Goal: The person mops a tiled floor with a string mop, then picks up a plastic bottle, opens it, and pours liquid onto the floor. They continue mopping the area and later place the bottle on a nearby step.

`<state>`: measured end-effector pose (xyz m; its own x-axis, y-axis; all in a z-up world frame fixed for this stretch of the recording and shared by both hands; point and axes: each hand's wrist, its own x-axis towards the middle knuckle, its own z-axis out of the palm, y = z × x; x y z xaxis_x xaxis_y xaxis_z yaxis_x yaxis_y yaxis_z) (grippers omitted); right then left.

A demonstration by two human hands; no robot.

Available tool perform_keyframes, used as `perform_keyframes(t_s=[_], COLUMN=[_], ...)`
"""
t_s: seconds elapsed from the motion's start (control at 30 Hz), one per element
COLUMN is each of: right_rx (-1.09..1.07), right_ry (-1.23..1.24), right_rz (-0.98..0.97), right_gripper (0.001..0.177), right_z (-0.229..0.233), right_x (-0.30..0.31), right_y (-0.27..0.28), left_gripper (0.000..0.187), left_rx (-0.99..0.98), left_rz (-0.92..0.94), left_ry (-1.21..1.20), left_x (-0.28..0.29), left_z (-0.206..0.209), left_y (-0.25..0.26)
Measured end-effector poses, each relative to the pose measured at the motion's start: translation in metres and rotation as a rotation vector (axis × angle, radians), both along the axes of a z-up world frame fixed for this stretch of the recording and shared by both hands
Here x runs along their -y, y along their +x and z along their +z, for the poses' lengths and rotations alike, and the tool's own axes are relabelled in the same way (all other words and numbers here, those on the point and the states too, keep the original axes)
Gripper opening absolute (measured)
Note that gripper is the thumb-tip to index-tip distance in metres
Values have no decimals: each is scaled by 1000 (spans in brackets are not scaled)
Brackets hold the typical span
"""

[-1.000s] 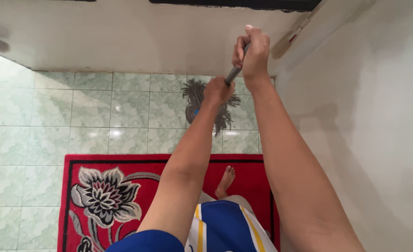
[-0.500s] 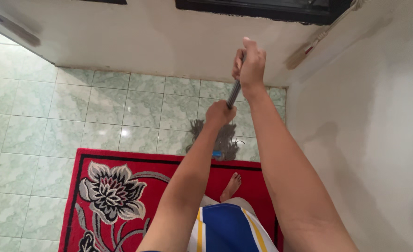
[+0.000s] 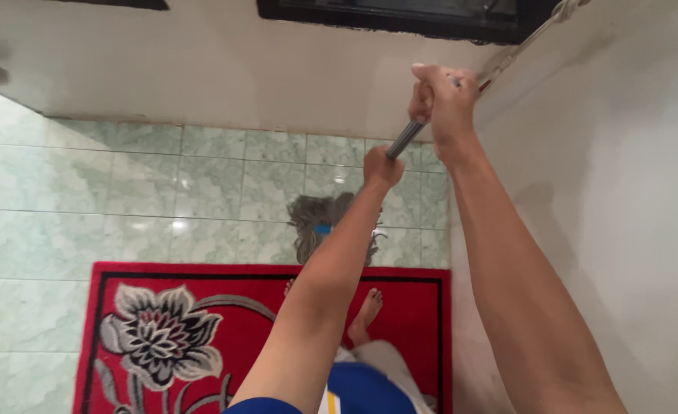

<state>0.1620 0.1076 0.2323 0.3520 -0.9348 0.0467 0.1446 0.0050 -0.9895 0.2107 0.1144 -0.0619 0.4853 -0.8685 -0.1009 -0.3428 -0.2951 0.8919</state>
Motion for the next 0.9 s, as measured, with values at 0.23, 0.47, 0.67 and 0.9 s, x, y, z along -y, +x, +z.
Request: perform_keyframes(t_s=[0.23, 0.47, 0.67, 0.9], right_rx=[11, 65, 236, 316], right_ry=[-140, -95, -18, -4], right_rz=[80, 27, 145, 282], right_gripper=[38, 34, 30, 31], right_z=[-8, -30, -28, -32], right_x=[43, 66, 84, 82], right_y=[3, -6, 3, 60], left_gripper=[17, 19, 17, 17], left_rx=[-63, 30, 224, 283], left_rz=[-22, -251, -404, -313], left_ry=[-215, -15, 86, 69], left_x=[76, 104, 104, 70], left_z=[2, 33, 65, 71], left_y=[12, 40, 71, 147])
